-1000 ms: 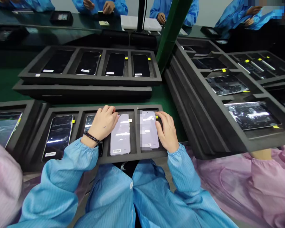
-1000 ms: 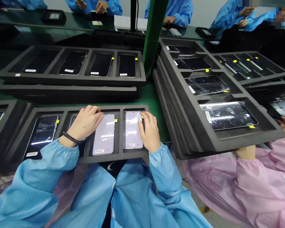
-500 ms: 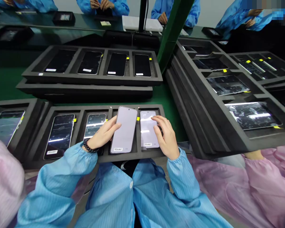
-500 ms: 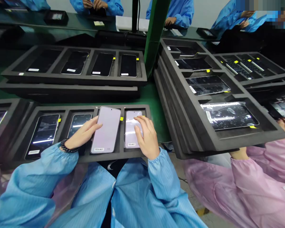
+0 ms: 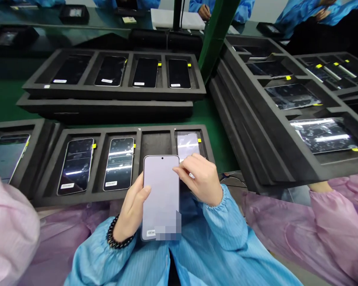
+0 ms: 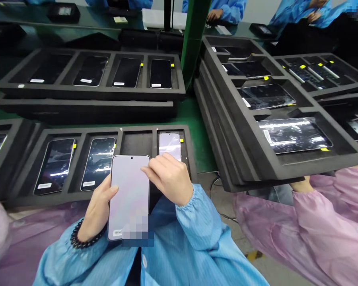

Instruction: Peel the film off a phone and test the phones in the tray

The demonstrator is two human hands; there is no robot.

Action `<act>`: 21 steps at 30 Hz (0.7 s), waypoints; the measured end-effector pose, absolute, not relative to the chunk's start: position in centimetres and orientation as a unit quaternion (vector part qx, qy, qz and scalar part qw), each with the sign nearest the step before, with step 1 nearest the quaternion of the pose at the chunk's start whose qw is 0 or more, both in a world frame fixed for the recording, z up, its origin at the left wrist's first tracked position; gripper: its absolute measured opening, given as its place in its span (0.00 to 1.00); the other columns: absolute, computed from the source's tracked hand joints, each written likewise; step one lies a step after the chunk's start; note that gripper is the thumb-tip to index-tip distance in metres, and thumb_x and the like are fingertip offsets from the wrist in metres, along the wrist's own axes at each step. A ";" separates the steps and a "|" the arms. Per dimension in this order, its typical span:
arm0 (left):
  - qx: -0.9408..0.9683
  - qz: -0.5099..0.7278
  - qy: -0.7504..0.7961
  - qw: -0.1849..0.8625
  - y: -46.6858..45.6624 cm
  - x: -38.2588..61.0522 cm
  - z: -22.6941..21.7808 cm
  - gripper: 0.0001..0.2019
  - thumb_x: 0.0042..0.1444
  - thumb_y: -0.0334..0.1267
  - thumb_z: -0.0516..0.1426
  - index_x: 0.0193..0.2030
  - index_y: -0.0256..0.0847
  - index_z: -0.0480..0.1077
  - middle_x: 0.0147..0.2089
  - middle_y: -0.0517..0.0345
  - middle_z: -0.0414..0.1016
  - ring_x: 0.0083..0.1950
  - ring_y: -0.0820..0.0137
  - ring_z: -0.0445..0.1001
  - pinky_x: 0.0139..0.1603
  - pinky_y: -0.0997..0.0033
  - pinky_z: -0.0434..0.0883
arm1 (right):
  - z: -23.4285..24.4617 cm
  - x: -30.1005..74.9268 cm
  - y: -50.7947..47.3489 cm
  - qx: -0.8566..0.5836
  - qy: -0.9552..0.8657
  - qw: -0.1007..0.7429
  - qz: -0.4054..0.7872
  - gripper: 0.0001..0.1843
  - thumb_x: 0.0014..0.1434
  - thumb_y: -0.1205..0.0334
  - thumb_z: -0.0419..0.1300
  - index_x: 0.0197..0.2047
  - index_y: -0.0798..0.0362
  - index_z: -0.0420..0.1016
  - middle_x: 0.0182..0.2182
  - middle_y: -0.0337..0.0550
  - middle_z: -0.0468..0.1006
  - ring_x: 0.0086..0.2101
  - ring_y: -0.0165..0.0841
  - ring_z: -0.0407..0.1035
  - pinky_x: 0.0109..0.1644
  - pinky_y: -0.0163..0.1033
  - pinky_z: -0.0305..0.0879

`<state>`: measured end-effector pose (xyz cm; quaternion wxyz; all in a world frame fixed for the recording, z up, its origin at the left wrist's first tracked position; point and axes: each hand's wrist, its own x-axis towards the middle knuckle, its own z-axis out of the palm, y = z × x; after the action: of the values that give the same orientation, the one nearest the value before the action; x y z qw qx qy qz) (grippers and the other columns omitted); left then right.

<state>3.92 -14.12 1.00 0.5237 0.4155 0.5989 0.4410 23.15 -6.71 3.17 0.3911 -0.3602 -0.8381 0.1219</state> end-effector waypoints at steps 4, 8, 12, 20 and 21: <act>0.407 0.449 0.575 0.550 -14.9 3.9 1.2 0.28 0.60 0.56 0.55 0.58 0.36 0.73 0.55 0.49 0.79 0.51 0.58 0.77 0.52 0.64 0.74 | 3.6 23.0 -7.3 -0.226 -0.865 0.418 0.163 0.20 0.72 0.54 0.55 0.28 0.51 0.67 0.20 0.35 0.70 0.24 0.29 0.58 0.29 0.37 0.57; 0.402 0.484 0.591 0.505 -15.8 3.9 1.5 0.27 0.61 0.55 0.55 0.58 0.38 0.73 0.55 0.51 0.79 0.51 0.60 0.77 0.51 0.67 0.73 | 4.2 23.1 -8.2 -0.132 -0.871 0.424 0.211 0.18 0.71 0.54 0.57 0.30 0.51 0.69 0.21 0.35 0.72 0.23 0.28 0.62 0.28 0.37 0.58; 0.409 0.490 0.579 0.509 -16.7 4.0 2.0 0.27 0.62 0.56 0.54 0.60 0.39 0.72 0.54 0.51 0.80 0.49 0.59 0.78 0.47 0.67 0.74 | 4.5 23.9 -8.7 -0.103 -0.861 0.428 0.255 0.11 0.68 0.58 0.62 0.34 0.51 0.71 0.22 0.35 0.74 0.23 0.28 0.67 0.28 0.37 0.61; 0.412 0.493 0.547 0.537 -17.6 4.3 2.7 0.27 0.64 0.54 0.53 0.63 0.41 0.71 0.55 0.51 0.79 0.50 0.59 0.78 0.47 0.67 0.76 | 5.0 24.9 -8.9 -0.106 -0.857 0.431 0.263 0.08 0.66 0.59 0.64 0.36 0.53 0.74 0.23 0.37 0.77 0.24 0.29 0.68 0.28 0.37 0.64; 0.410 0.492 0.543 0.544 -17.7 4.3 2.8 0.27 0.65 0.54 0.52 0.63 0.41 0.71 0.55 0.51 0.80 0.49 0.60 0.78 0.45 0.67 0.76 | 5.1 24.9 -9.0 -0.104 -0.856 0.431 0.266 0.08 0.66 0.60 0.64 0.36 0.53 0.74 0.24 0.38 0.77 0.24 0.29 0.69 0.28 0.37 0.64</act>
<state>4.25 -17.69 2.76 0.5435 0.4104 0.5425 0.4918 24.94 -8.97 5.10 0.4307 -0.1039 -0.8561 0.2661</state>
